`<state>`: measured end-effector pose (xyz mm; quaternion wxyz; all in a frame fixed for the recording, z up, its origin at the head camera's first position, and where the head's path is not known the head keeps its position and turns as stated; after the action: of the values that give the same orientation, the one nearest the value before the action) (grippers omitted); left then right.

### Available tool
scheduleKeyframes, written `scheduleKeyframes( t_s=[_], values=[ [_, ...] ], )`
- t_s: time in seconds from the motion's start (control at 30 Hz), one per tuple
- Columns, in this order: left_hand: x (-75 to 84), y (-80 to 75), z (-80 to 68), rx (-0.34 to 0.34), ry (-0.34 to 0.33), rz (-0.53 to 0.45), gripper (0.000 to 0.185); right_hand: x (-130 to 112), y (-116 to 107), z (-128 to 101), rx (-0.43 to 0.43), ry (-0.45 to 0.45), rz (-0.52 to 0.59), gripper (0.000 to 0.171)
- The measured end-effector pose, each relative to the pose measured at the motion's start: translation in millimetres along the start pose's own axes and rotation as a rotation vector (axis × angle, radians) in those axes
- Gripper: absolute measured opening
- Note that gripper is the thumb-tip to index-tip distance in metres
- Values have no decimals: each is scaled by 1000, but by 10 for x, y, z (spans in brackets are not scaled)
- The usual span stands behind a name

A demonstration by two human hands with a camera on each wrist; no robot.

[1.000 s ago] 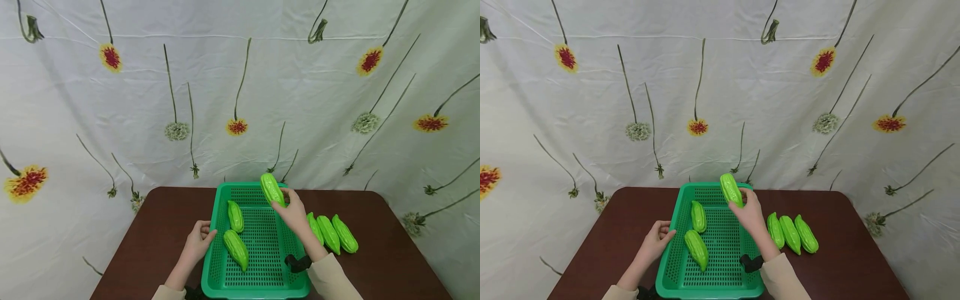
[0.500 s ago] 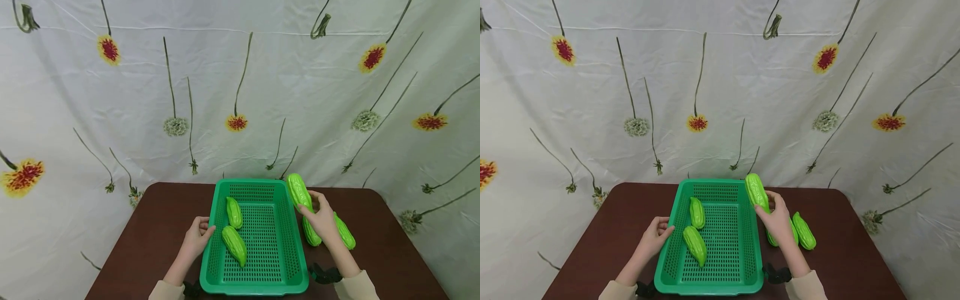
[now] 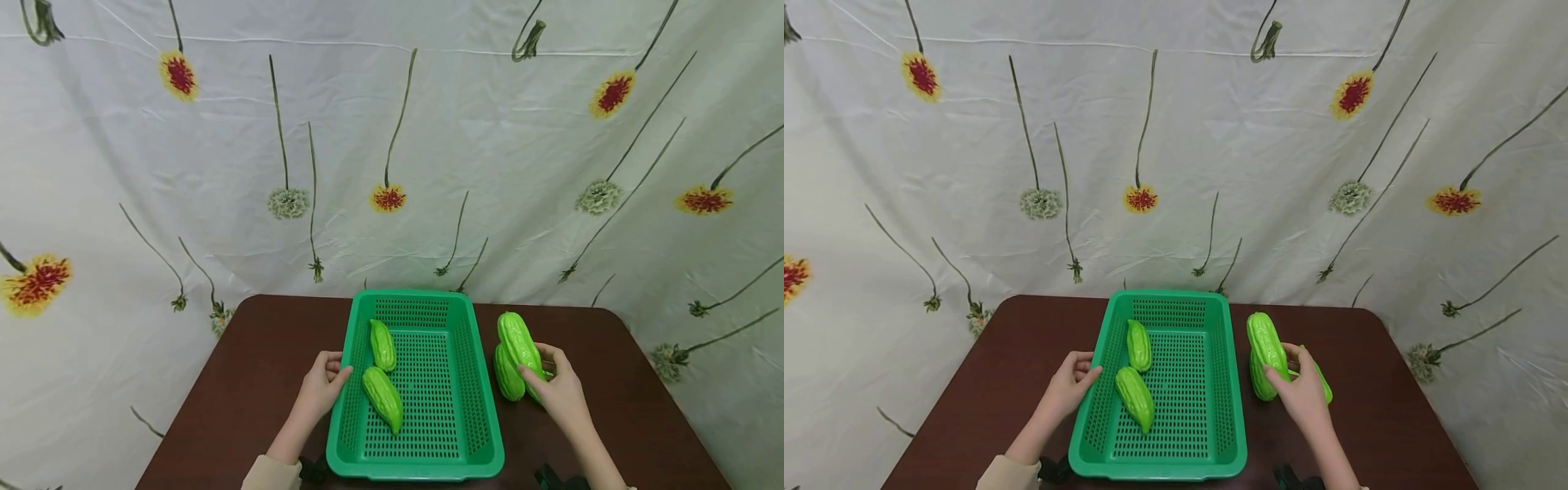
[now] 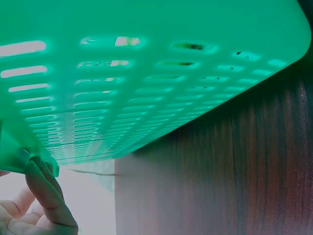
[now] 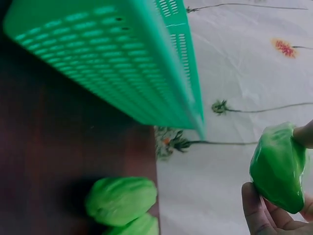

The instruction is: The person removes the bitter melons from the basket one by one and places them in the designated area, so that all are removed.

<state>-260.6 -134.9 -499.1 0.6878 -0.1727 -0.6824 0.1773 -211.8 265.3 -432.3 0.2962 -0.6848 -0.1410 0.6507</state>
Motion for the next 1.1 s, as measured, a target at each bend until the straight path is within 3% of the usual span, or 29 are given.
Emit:
scheduleKeyframes(
  t_s=[0.2, 0.37, 0.8, 1.1],
  values=[
    [5, 7, 3, 1, 1, 4, 36, 218, -18, -103, -12, 39, -40, 62],
    [4, 10, 7, -4, -2, 0, 36, 440, 23, -197, -37, 125, -49, 65],
    [-21, 8, 14, -3, -8, 2, 38, 866, 313, -460, -79, 243, -30, 63],
    [-12, 8, 16, -9, -3, -3, 39, 1058, 447, -522, -97, 301, -55, 64]
  ],
)
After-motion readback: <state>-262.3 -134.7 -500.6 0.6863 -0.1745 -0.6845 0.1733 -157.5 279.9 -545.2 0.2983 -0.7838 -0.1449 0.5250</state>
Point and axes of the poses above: each hand's wrist, its own z-axis towards the middle knuckle, its own y-axis out of the palm, x = y × z, the point moved 6 cm from there along z, towards the middle knuckle
